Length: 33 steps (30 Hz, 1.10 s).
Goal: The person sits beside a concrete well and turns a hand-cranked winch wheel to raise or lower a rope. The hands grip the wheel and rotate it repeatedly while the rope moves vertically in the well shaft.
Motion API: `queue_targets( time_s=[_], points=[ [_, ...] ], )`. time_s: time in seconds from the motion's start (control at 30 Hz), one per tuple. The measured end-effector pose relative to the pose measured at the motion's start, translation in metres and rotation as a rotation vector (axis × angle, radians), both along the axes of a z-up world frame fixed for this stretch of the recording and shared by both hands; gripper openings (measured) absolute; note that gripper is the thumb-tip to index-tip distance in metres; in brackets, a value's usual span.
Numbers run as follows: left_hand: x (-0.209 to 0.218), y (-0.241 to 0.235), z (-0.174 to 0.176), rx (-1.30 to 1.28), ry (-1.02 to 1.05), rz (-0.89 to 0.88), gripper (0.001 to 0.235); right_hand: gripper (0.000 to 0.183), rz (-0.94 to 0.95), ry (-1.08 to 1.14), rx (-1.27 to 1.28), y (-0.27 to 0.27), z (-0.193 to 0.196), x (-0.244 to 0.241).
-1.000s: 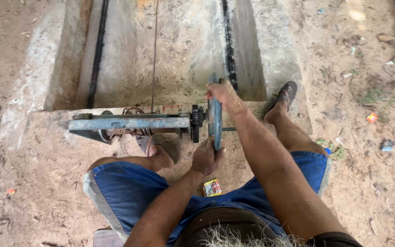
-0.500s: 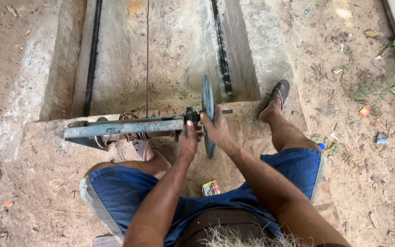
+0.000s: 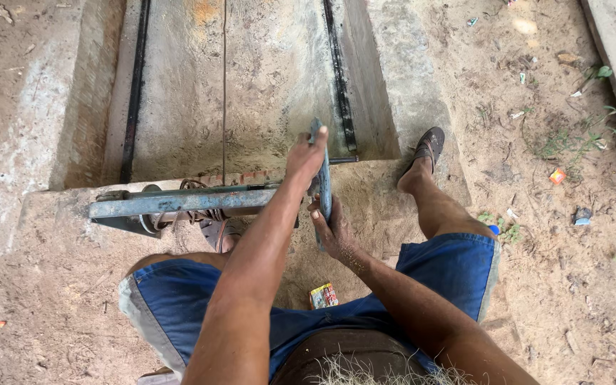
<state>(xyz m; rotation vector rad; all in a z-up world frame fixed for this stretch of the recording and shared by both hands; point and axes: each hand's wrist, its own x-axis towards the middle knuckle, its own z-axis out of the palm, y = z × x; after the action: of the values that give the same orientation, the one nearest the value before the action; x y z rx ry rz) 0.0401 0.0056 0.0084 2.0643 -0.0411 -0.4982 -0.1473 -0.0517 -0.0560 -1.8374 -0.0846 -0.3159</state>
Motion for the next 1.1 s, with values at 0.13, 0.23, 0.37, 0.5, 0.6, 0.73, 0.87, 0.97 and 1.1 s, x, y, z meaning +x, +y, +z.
queue_targets(
  time_s=[0.13,0.23,0.37,0.5,0.6,0.73,0.87,0.97,1.1],
  points=[
    [0.014,-0.024,-0.013,0.092,0.141,-0.030,0.062,0.046,-0.002,0.145,0.065,0.001,0.003,-0.001],
    [0.017,-0.028,-0.038,0.370,-0.216,-0.199,0.049,0.047,0.010,0.088,0.063,0.002,-0.003,-0.001],
    [0.007,-0.030,-0.054,0.281,-0.365,-0.177,0.045,0.052,0.049,0.005,0.071,-0.003,-0.020,-0.006],
    [-0.014,-0.027,-0.043,0.259,-0.245,-0.094,0.067,0.063,-0.009,0.306,0.208,-0.014,-0.031,-0.001],
    [-0.032,-0.023,-0.042,0.175,-0.256,-0.045,0.069,0.072,-0.051,0.344,0.260,-0.029,-0.028,-0.002],
    [-0.051,-0.021,-0.042,0.226,-0.264,-0.070,0.065,0.064,-0.090,0.412,0.116,-0.048,0.011,-0.003],
    [-0.083,-0.021,-0.048,0.131,-0.550,0.050,0.067,0.048,-0.135,0.398,-0.145,-0.064,0.051,0.006],
    [-0.109,-0.022,-0.052,0.227,-0.488,0.042,0.067,0.035,-0.179,0.342,-0.130,-0.090,0.062,0.024],
    [-0.133,-0.008,-0.061,-0.008,-0.519,-0.052,0.078,0.039,-0.150,0.265,0.241,-0.109,0.060,0.090]
  ],
)
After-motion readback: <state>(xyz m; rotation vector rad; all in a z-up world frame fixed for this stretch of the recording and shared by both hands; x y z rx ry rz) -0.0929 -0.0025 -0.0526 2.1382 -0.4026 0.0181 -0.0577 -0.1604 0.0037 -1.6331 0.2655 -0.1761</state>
